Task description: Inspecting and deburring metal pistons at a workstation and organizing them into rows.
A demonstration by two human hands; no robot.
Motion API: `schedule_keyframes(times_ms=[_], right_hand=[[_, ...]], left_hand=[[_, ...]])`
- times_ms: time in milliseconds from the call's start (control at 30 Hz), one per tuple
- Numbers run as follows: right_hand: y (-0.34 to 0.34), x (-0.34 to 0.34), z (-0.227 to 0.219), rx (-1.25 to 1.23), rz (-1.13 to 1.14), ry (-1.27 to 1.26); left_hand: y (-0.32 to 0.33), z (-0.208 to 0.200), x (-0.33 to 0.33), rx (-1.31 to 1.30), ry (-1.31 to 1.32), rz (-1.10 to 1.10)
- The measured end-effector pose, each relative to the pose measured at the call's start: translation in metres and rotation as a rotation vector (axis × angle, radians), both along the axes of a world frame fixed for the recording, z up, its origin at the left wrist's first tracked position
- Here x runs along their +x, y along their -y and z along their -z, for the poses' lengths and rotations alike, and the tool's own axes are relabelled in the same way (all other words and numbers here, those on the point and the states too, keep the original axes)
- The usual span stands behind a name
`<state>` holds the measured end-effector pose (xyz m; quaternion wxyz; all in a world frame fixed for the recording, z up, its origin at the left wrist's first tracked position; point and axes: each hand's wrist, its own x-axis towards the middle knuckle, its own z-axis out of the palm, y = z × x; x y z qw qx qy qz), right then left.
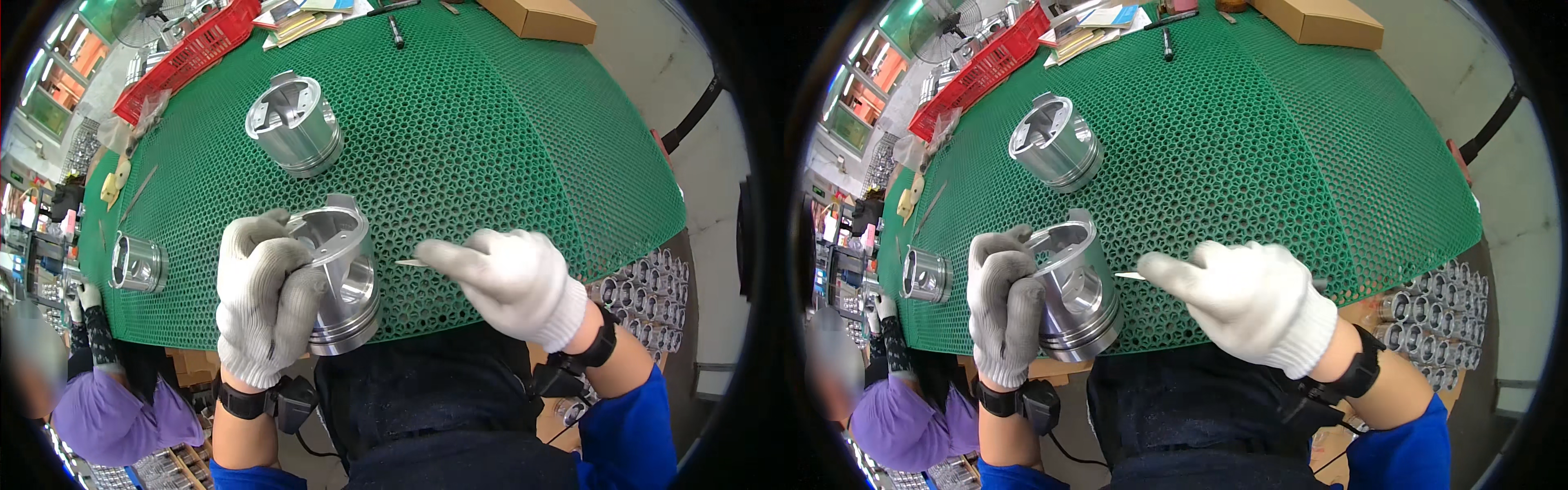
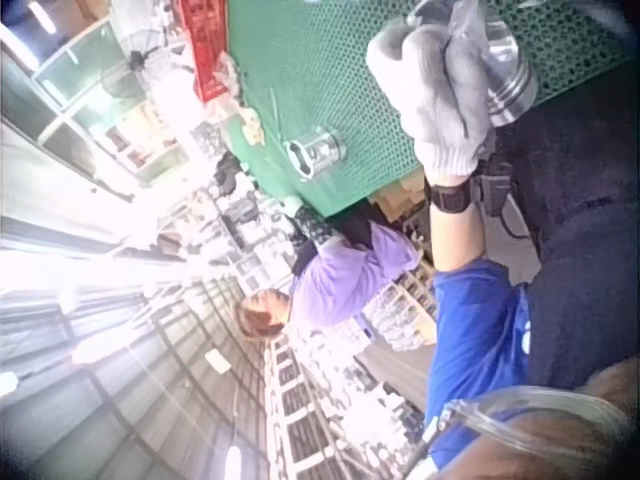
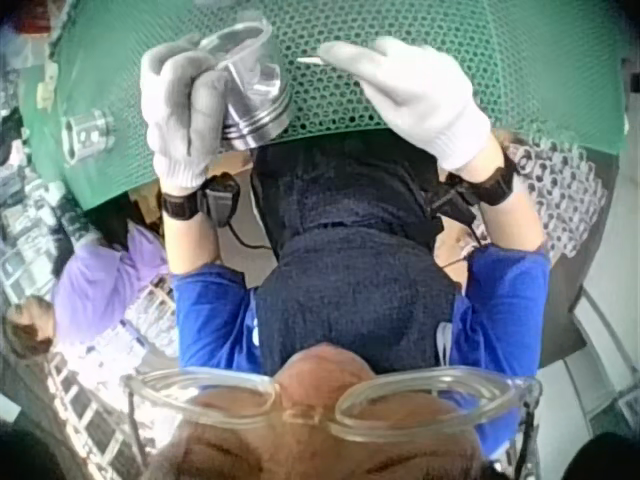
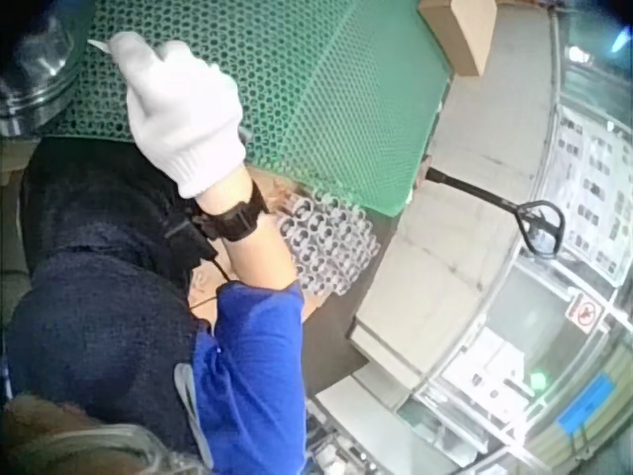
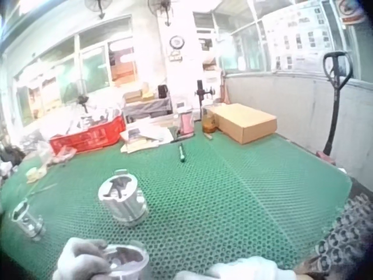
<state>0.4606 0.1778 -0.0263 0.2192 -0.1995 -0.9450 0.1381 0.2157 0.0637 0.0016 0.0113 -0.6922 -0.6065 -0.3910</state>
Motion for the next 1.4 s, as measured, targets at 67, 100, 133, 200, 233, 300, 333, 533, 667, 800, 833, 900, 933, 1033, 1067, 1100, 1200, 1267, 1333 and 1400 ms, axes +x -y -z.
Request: schedule_keyframes(times_ms=[67,100,133,200,233,300,333,533,667,800,833,900,933,1033,1067,1100,1200,1267,1333,1400], right_hand=[[0.001,-0.007,0.001,0.103,0.009,0.052],[0.001,-0.011,0.004,0.180,-0.009,0.001],[0.003,-0.014,0.006,0.254,-0.036,-0.052],[0.010,-0.014,-0.001,0.214,-0.021,-0.002],[0.017,-0.016,-0.008,0.182,-0.018,0.040],[0.028,-0.009,-0.011,0.110,-0.013,0.177],[0.032,-0.006,-0.012,0.025,-0.016,0.272],[0.024,-0.007,-0.009,-1.597,-0.114,0.337],[0.032,0.011,-0.015,-1.570,0.283,-0.072],[0.023,0.026,-0.011,-1.522,0.285,-0.287],[0.023,0.025,-0.009,-1.453,0.333,-0.216],[0.020,0.024,-0.005,-1.378,0.353,-0.146],[0.020,0.032,-0.001,-1.392,0.348,-0.187],[0.021,0.037,0.002,-1.431,0.362,-0.250],[0.022,0.037,0.002,-1.440,0.360,-0.272],[0.023,0.038,0.001,-1.450,0.368,-0.294],[0.021,0.035,0.006,-1.429,0.317,-0.340],[0.017,0.030,0.010,-1.441,0.236,-0.350],[0.016,0.015,-0.012,-1.402,0.294,-0.190],[0.013,0.009,0.007,-0.903,0.167,-0.326]], left_hand=[[-0.001,0.001,0.003,-0.014,-0.004,-0.027],[0.001,0.002,0.005,-0.011,-0.002,-0.017],[0.007,0.001,0.007,-0.011,-0.011,-0.024],[0.018,-0.001,0.011,-0.018,-0.034,-0.049],[0.027,-0.001,0.011,0.002,-0.075,-0.047],[0.043,0.005,0.020,-0.017,-0.188,-0.041],[0.049,0.008,0.027,-0.016,-0.235,-0.015],[0.072,0.018,0.038,-0.037,-0.358,0.012],[0.072,0.007,0.020,0.034,-0.267,-0.084],[0.058,-0.005,0.022,0.096,-0.176,-0.077],[0.055,-0.010,0.027,0.024,-0.200,0.035],[0.062,-0.004,0.035,0.073,-0.168,0.068],[0.057,-0.015,0.026,0.043,-0.222,-0.005],[0.055,0.000,-0.002,-0.084,-0.301,0.006],[0.055,0.010,-0.003,-0.067,-0.294,0.028],[0.055,0.018,-0.002,-0.051,-0.280,0.055],[0.057,0.018,0.004,-0.027,-0.157,0.121],[0.056,0.007,0.013,-0.020,-0.270,0.079],[0.039,0.006,0.017,0.080,-0.238,0.005],[0.019,0.007,0.017,0.136,-0.183,0.007]])
